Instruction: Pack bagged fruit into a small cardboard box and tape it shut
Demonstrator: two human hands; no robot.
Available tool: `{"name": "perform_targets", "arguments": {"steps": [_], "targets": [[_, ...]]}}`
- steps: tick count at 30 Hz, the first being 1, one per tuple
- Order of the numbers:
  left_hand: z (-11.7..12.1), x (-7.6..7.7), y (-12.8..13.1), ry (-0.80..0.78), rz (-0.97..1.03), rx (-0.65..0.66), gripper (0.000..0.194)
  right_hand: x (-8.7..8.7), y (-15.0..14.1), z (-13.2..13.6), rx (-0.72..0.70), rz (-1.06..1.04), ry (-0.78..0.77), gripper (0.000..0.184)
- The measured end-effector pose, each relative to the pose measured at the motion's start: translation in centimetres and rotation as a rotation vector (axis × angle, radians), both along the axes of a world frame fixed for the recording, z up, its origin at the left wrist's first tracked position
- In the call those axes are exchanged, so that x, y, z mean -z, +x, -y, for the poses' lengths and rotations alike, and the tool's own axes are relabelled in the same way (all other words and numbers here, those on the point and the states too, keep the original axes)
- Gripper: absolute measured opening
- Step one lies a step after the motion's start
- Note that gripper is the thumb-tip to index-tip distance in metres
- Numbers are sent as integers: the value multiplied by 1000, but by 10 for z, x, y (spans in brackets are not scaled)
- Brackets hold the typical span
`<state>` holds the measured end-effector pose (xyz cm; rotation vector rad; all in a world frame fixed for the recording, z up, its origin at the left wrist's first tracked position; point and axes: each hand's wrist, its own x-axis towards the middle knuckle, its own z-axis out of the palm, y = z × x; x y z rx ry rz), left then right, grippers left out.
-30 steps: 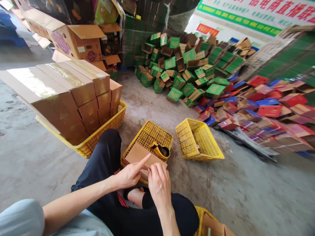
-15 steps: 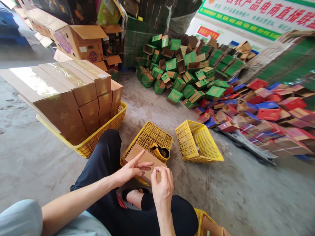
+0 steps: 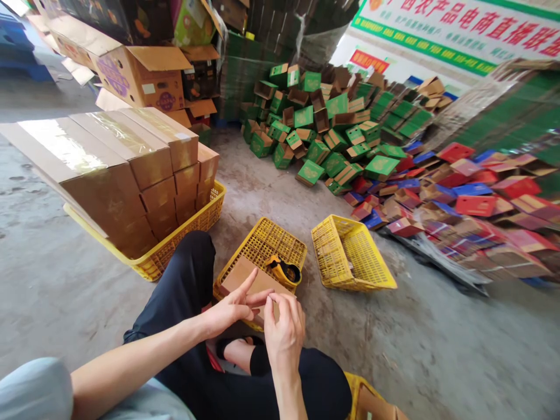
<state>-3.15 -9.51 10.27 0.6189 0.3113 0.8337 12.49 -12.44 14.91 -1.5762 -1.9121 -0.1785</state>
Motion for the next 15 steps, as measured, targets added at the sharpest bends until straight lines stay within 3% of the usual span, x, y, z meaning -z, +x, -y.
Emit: {"name": "perform_targets", "arguments": {"steps": [4, 10, 15], "targets": [[5, -3, -1, 245, -153, -6, 116, -5, -2, 2, 41, 138, -11, 14], [8, -12, -9, 705, -584, -91, 111, -8, -2, 2, 50, 197, -43, 16], [7, -10, -10, 801, -630, -91, 111, -10, -1, 1, 16, 178, -24, 14]]}}
